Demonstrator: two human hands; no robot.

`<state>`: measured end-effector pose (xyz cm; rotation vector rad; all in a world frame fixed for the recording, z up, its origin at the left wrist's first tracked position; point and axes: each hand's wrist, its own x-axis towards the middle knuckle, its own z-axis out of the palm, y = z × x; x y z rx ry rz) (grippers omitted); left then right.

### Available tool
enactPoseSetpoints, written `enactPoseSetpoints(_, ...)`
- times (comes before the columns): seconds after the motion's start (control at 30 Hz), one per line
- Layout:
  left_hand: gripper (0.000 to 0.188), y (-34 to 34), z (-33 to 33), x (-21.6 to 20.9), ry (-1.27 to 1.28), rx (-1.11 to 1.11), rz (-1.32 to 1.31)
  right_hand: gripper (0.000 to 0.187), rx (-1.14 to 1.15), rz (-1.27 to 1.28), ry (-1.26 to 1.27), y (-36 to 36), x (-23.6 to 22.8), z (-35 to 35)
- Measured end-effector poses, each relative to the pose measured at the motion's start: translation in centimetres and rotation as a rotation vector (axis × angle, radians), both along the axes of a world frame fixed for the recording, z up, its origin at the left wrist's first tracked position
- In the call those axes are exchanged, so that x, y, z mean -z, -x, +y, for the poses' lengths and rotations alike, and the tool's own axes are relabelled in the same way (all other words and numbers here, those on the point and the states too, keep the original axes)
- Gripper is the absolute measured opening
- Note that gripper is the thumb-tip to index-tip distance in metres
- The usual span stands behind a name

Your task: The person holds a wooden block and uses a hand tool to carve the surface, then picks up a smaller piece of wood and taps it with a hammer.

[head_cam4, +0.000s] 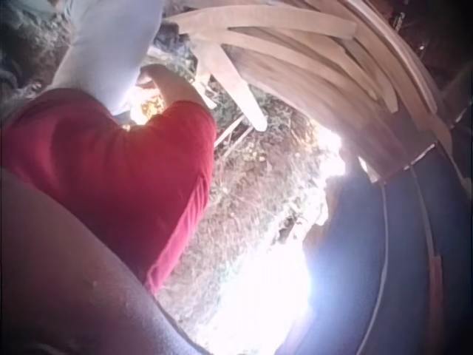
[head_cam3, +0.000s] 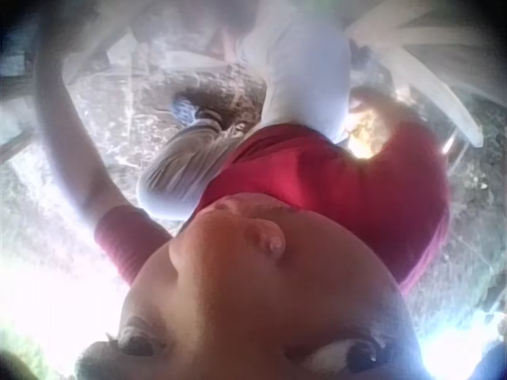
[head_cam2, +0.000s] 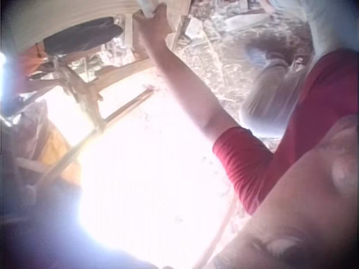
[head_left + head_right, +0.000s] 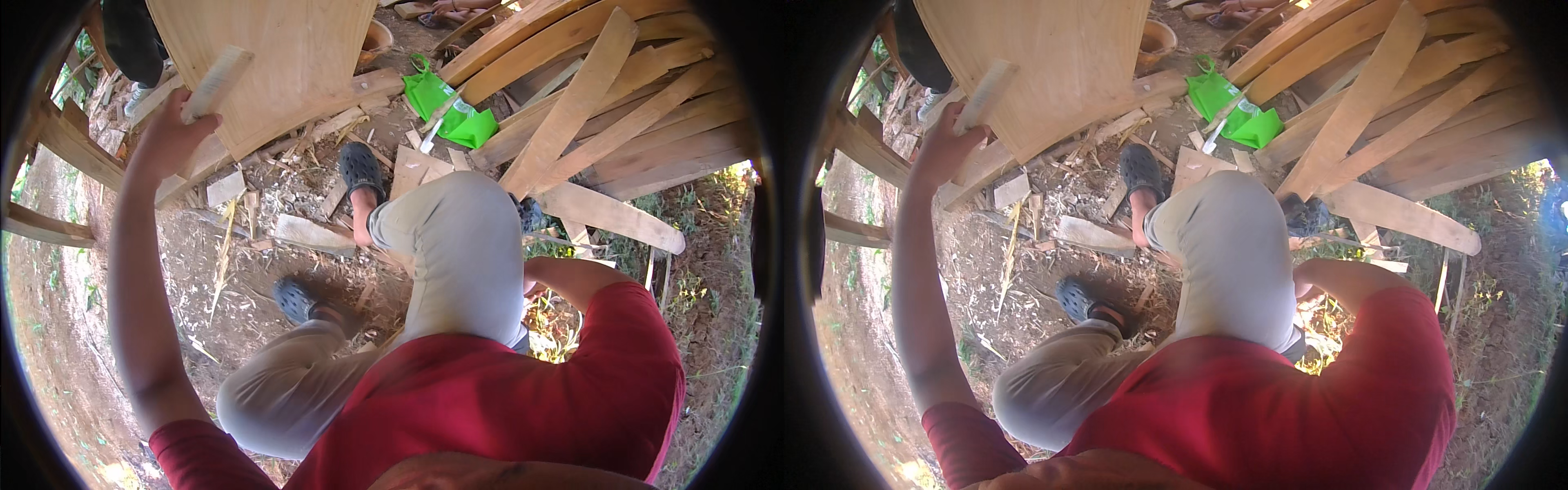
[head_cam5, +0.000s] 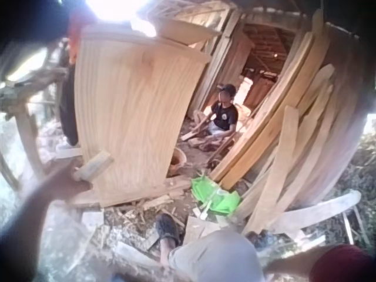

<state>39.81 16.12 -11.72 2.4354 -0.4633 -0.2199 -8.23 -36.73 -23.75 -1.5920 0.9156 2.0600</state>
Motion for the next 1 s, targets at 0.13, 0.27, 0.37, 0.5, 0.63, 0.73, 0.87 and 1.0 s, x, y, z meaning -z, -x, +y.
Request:
enactPoseSetpoints(0.13,0.075,-0.8,-1.2,0.4,-0.016,0.030,-0.059,0.059,-0.004,0.000,-0.038,-1.2,0.8,0.3)
enactPoseSetpoints(0.27,0.072,1.1,-1.8,0.1,0.017,0.019,0.069,0.058,-0.006,-0.006,-0.046,-1.8,0.7,0.2)
enactPoseSetpoints(0.37,0.069,3.8,-1.1,0.7,-0.016,0.053,0.038,0.057,0.001,-0.015,-0.024,-1.1,0.2,0.5)
enactPoseSetpoints(0.5,0.067,7.0,2.6,2.5,-0.057,0.016,0.219,0.057,-0.017,-0.024,0.000,-0.8,-0.4,0.4)
enactPoseSetpoints(0.63,0.066,10.3,7.7,5.4,-0.035,-0.079,0.236,0.056,-0.043,-0.055,0.009,-0.9,-1.4,0.1)
enactPoseSetpoints(0.73,0.065,12.8,9.4,4.7,-0.025,-0.156,0.218,0.056,-0.048,-0.081,0.016,-0.3,-2.3,-0.1)
enactPoseSetpoints(0.87,0.067,15.3,10.5,1.6,0.022,-0.241,0.230,0.055,-0.059,-0.113,0.025,0.4,-4.1,-0.6)
enactPoseSetpoints(1.0,0.068,16.5,11.0,-2.2,0.056,-0.230,0.201,0.054,-0.072,-0.174,0.094,0.6,-6.6,-1.2)
